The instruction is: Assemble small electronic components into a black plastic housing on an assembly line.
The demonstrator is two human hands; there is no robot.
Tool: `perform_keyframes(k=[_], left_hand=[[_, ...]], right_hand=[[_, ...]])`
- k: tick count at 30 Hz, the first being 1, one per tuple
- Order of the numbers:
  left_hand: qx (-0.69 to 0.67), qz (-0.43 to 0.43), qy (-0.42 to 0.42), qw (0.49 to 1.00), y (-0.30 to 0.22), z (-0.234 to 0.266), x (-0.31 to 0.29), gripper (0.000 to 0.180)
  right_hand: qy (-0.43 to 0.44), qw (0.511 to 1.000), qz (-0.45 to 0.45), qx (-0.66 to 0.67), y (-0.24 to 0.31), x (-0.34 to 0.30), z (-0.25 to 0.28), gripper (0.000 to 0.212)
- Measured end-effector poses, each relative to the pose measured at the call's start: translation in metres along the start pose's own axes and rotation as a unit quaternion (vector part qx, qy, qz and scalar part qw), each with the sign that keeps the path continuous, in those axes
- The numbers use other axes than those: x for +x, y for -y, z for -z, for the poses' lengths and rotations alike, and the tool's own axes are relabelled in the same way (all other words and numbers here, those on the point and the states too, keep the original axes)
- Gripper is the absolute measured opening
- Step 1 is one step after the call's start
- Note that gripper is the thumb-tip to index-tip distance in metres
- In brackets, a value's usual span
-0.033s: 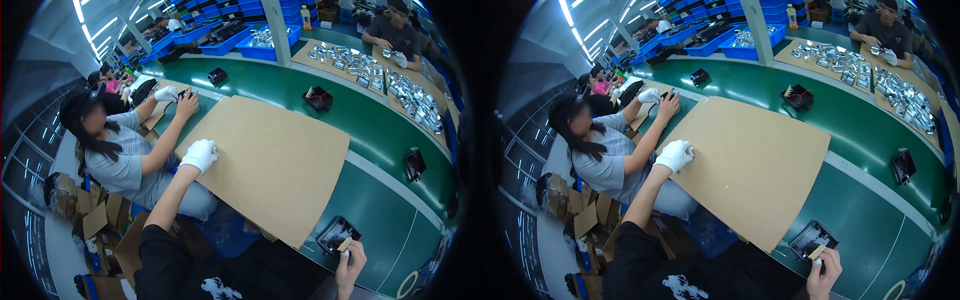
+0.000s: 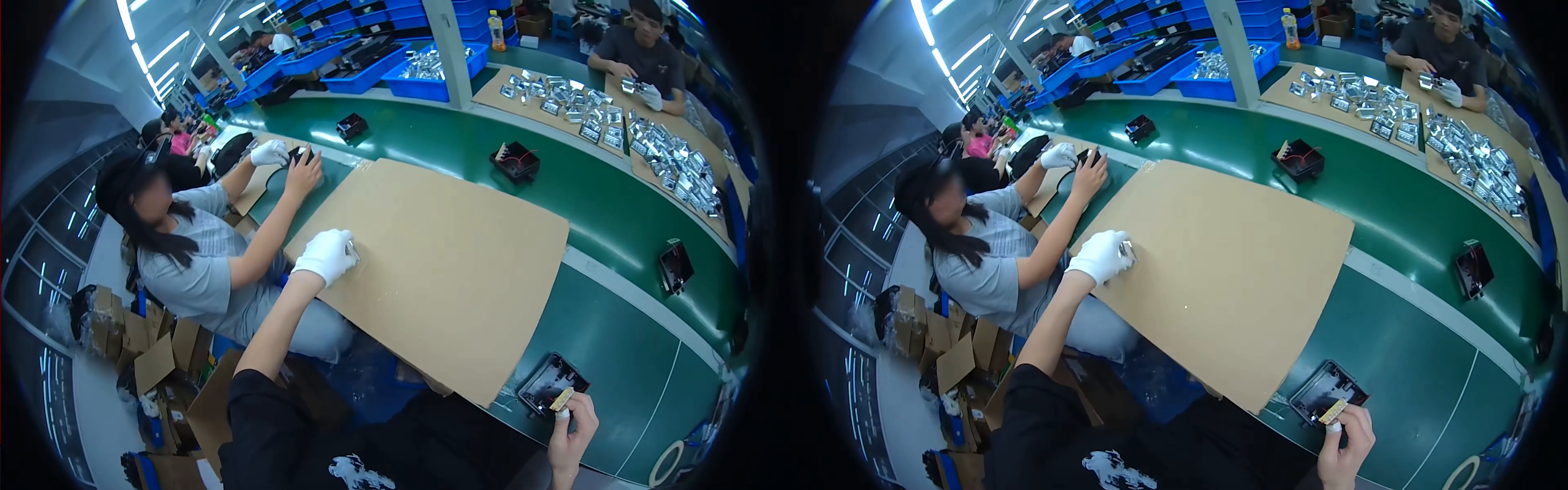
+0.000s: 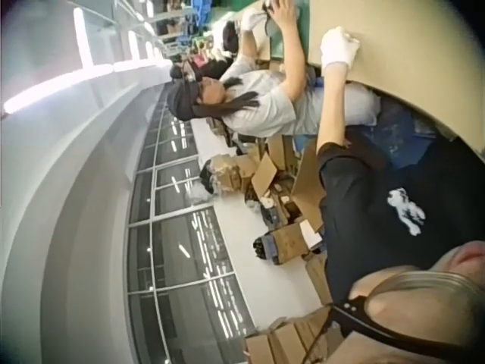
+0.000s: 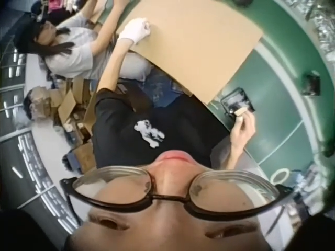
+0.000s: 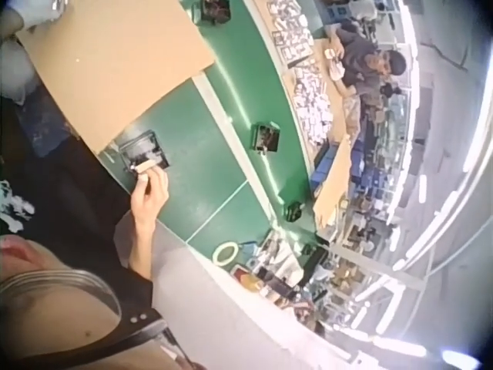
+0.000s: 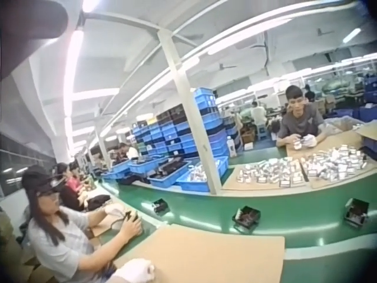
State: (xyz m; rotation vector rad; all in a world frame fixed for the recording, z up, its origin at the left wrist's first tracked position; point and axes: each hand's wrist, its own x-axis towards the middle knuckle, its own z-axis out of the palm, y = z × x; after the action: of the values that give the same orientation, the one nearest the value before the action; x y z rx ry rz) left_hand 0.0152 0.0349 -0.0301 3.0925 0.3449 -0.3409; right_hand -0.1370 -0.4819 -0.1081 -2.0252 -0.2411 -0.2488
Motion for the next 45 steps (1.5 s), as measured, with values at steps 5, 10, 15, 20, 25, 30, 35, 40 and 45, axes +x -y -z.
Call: perform_keyframes(k=[5,10,15,20,25,30,35,40,45], left_hand=[[-0.251,-0.202,-0.071,0.944,-0.09,0.013,-0.034,0.035],[-0.369,-0.344,-0.046,0.863,-0.167,-0.006,-0.068,0.033],[-0.469,-0.404,0.104,0.779,-0.239,-0.043,-0.1,0.027],[-0.547,-0.453,0.04,0.703,-0.28,-0.076,-0.116,0.024],[-0.575,-0.433,0.086,0.689,-0.285,-0.087,-0.128,0.025],[-0.572,-0.429,0.102,0.692,-0.285,-0.097,-0.127,0.026],[-0.616,-0.388,0.11,0.676,-0.285,-0.099,-0.129,0.026],[-0.549,-0.434,0.08,0.71,-0.289,-0.099,-0.127,0.043],[-0.651,-0.3,0.217,0.662,-0.289,-0.079,-0.128,0.074]], right_hand=[[0.007,1.0,0.008,-0.019,-0.001,-0.011,0.009,0.01],[0.072,0.997,0.018,-0.016,0.025,0.025,0.013,0.01],[0.059,0.997,0.045,0.008,0.011,0.029,0.017,0.015],[0.066,0.993,0.071,-0.065,0.015,0.028,0.028,0.017],[0.096,0.978,0.095,-0.159,0.027,0.027,0.027,0.02],[0.099,0.975,0.092,-0.176,0.021,0.027,0.026,0.022],[0.094,0.976,0.103,-0.166,0.018,0.03,0.025,0.023],[0.109,0.974,0.092,-0.176,0.017,0.031,0.024,0.024],[0.02,0.987,0.082,-0.139,0.015,0.028,0.024,0.023]])
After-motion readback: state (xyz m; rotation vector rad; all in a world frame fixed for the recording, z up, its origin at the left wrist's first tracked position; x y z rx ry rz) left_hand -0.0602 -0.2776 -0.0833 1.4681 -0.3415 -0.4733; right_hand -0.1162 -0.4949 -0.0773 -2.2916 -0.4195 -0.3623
